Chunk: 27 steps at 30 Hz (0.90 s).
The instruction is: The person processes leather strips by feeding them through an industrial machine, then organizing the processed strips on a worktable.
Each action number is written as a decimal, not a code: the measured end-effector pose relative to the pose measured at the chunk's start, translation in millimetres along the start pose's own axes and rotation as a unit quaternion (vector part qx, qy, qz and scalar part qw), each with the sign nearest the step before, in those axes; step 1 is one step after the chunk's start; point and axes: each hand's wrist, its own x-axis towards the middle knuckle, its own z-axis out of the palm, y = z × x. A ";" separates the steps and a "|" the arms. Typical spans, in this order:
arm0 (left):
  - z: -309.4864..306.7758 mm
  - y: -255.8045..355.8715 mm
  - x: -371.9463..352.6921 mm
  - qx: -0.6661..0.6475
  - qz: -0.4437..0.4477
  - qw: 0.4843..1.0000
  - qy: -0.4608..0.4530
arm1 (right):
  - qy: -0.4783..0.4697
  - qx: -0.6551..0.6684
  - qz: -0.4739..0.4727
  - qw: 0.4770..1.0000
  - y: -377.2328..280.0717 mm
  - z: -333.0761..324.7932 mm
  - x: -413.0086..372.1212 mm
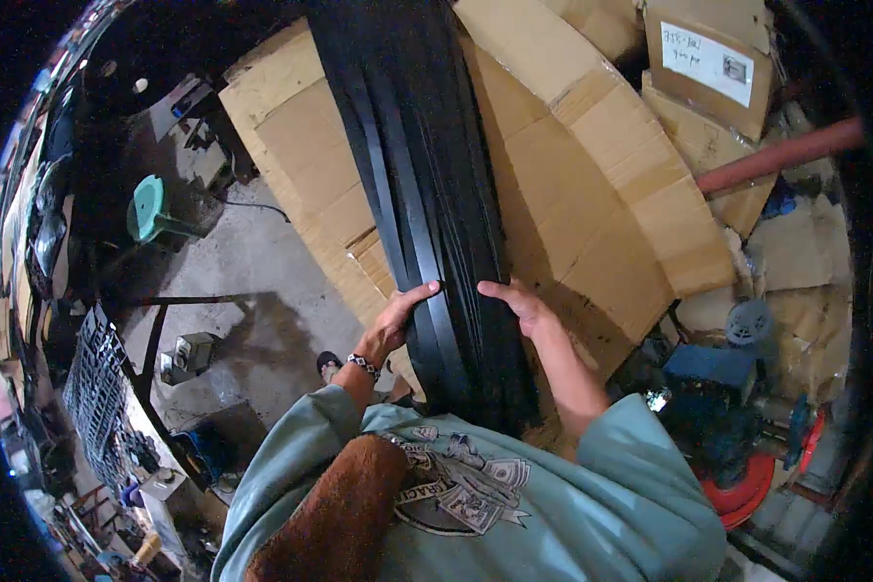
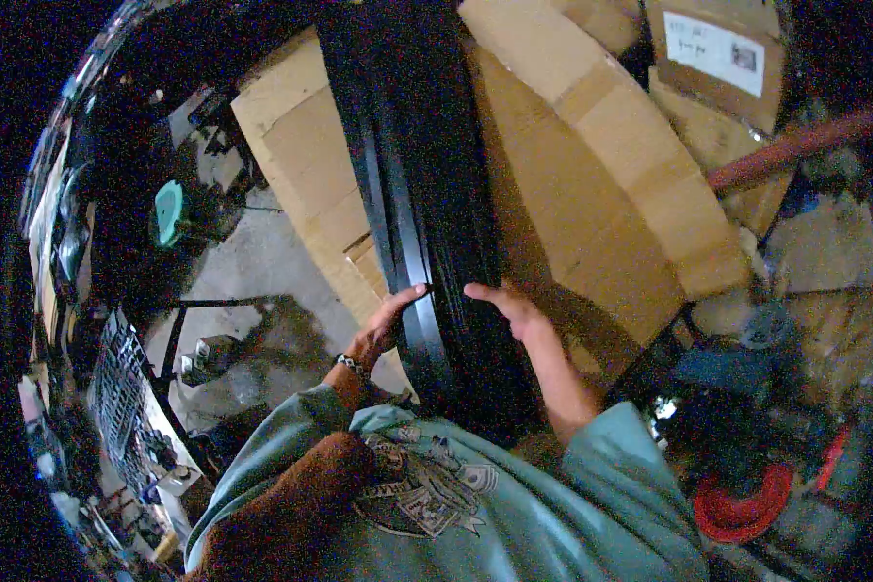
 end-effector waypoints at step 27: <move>25.9 160.7 -368.9 0.151 0.540 0.817 -0.132 | -0.142 -0.188 -0.471 0.850 -84.0 281.3 -159.0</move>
